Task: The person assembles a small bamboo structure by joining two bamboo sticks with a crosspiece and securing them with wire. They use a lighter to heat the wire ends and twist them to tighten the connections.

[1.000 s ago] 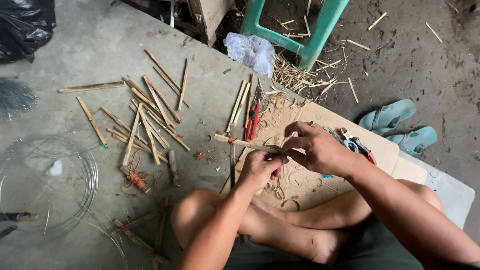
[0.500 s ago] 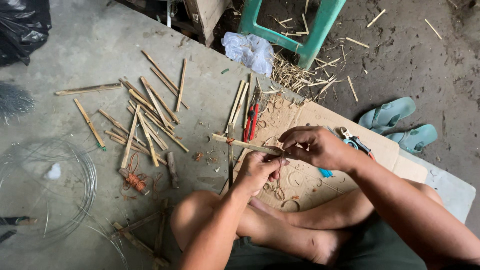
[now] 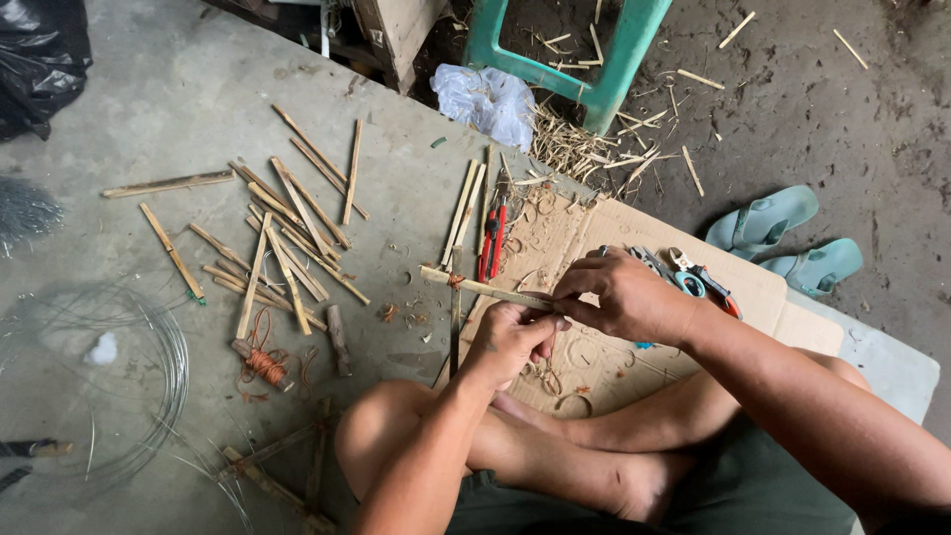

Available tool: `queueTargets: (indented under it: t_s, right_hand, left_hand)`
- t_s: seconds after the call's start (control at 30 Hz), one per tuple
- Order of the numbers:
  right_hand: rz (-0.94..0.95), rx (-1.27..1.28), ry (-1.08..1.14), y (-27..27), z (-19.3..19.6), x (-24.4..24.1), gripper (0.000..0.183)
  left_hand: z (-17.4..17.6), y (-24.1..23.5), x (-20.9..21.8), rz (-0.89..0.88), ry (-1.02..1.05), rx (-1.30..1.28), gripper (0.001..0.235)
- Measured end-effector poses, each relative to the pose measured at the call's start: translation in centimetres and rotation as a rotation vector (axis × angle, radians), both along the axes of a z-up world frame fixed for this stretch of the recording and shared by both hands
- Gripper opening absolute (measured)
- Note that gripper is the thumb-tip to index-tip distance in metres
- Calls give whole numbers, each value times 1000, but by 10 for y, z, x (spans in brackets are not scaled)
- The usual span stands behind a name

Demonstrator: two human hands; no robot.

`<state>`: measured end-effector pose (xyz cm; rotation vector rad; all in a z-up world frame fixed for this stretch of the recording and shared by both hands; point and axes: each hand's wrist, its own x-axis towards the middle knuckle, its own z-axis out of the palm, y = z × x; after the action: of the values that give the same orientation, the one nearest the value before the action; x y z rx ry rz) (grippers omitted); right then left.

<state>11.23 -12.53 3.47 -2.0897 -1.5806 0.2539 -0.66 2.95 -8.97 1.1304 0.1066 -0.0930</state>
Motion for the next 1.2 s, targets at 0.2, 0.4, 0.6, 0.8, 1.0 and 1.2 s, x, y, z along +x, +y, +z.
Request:
queueTargets:
  t_s: [0.2, 0.4, 0.6, 0.8, 1.0, 1.2]
  right_hand:
    - [7, -104, -48, -2, -2, -1, 18]
    - [19, -128, -87, -4, -3, 0, 24]
    - [-42, -188, -104, -3, -1, 1, 18]
    - [4, -124, -206, -5, -8, 2, 19]
    - [39, -102, -253, -8, -14, 2, 20]
    - [51, -94, -235, -8, -11, 3, 18]
  left_hand:
    - [0, -1, 0, 1, 39, -12, 8]
    - [-1, -1, -1, 3, 31, -17, 9]
    - [-9, -2, 0, 7, 66, -34, 10]
    - [-15, -3, 1, 1, 34, -88, 13]
    - [-10, 1, -2, 13, 84, -148, 14]
    - [-2, 0, -3, 0, 40, -32, 7]
